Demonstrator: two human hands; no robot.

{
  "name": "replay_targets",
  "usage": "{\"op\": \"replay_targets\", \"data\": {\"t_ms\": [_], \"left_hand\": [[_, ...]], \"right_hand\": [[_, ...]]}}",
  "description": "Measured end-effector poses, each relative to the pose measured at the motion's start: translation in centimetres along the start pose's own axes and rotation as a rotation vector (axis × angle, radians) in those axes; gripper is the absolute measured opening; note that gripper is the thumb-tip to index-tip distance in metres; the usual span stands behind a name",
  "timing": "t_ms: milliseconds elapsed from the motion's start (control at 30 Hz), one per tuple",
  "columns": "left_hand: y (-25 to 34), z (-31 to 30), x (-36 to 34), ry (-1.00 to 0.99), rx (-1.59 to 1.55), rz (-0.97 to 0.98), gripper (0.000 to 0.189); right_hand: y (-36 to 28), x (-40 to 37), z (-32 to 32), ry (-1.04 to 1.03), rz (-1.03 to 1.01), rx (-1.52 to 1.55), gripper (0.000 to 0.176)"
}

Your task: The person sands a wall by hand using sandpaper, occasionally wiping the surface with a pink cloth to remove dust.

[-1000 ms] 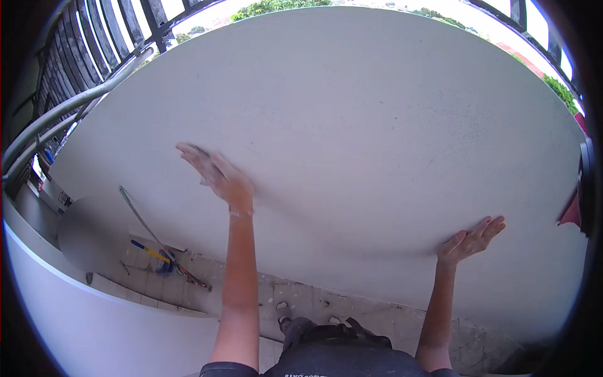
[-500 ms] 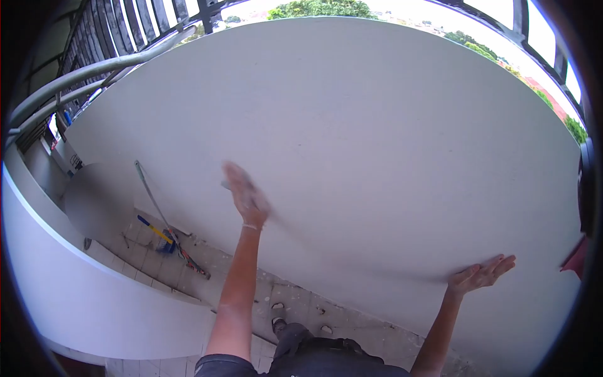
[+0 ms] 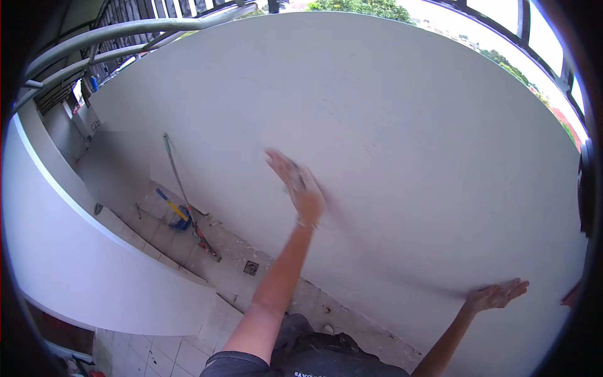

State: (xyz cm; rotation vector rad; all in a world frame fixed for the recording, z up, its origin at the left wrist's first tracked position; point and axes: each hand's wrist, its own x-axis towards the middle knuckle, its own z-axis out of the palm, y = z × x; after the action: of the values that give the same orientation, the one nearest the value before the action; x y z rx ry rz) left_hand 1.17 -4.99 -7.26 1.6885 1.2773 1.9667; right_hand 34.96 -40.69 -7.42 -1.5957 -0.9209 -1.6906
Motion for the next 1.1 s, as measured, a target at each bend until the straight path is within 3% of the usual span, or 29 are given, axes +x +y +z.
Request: {"op": "replay_targets", "data": {"t_ms": [100,167,233,333,367,433,567,600,633,667,767,833,900,933,967,1000,1067,1100], "left_hand": [[-6.9,-1.3,9.9,0.138,-0.132,-0.132,0.062],[-10.5,-3.0,11.8,0.201,-0.250,-0.390,0.062],[-20.1,-2.7,9.0,0.216,-0.332,-0.582,0.061],[-29.9,0.6,-4.6,0.042,-0.001,-0.473,0.062],[-21.1,0.0,-4.7,0.203,-0.372,-0.800,0.065],[-15.0,0.8,-4.8,0.173,-0.311,-0.805,0.068],[-3.0,-1.2,5.3,0.057,-0.071,-0.069,0.066],[-2.0,-2.1,8.9,0.055,-0.053,0.024,0.067],[-2.1,-2.9,12.3,0.053,-0.036,0.121,0.067],[-3.6,-3.0,14.8,0.115,-0.075,0.100,0.065],[-14.2,-3.6,19.3,0.255,-0.153,-0.086,0.059],[-22.7,-4.9,16.8,0.159,-0.210,-0.541,0.057],[-24.1,-3.9,9.8,0.190,-0.236,-0.606,0.058],[-26.8,-2.6,4.5,0.105,-0.070,-0.483,0.058],[-25.9,-1.4,-0.2,0.060,-0.031,-0.484,0.058],[-29.8,1.0,-6.2,0.062,0.331,-0.048,0.061],[-16.6,1.6,-6.2,0.139,-0.196,-0.586,0.066],[-12.5,0.5,-3.2,0.090,-0.124,-0.447,0.067]], "right_hand": [[-0.4,0.0,0.0,0.013,0.010,0.022,0.056],[-0.4,-1.0,0.1,0.018,0.086,-0.001,0.060],[-1.2,-1.1,0.5,0.028,0.158,-0.031,0.064],[-3.9,-1.0,1.0,0.026,0.311,-0.071,0.069],[-5.0,-1.4,1.5,0.031,0.403,-0.086,0.070],[-7.1,-1.0,2.4,0.037,0.512,-0.113,0.071],[-14.2,3.3,3.9,-0.022,0.527,-0.170,0.071],[-16.1,4.4,4.3,-0.040,0.528,-0.186,0.070],[-17.2,4.8,4.6,-0.041,0.443,-0.182,0.069],[-18.1,5.0,5.0,-0.042,0.359,-0.180,0.069],[-20.2,5.2,5.5,-0.053,0.258,-0.183,0.066],[-20.2,5.4,5.6,-0.048,0.208,-0.170,0.065],[-20.1,5.4,5.6,-0.023,0.148,-0.162,0.065],[-20.0,5.5,5.4,-0.028,0.151,-0.163,0.064],[-20.1,5.5,5.4,-0.029,0.155,-0.161,0.063],[-20.3,5.6,5.4,-0.028,0.162,-0.157,0.063],[-20.1,5.7,5.2,-0.025,0.150,-0.120,0.062],[-20.1,5.8,5.3,-0.023,0.144,-0.097,0.062]]}}
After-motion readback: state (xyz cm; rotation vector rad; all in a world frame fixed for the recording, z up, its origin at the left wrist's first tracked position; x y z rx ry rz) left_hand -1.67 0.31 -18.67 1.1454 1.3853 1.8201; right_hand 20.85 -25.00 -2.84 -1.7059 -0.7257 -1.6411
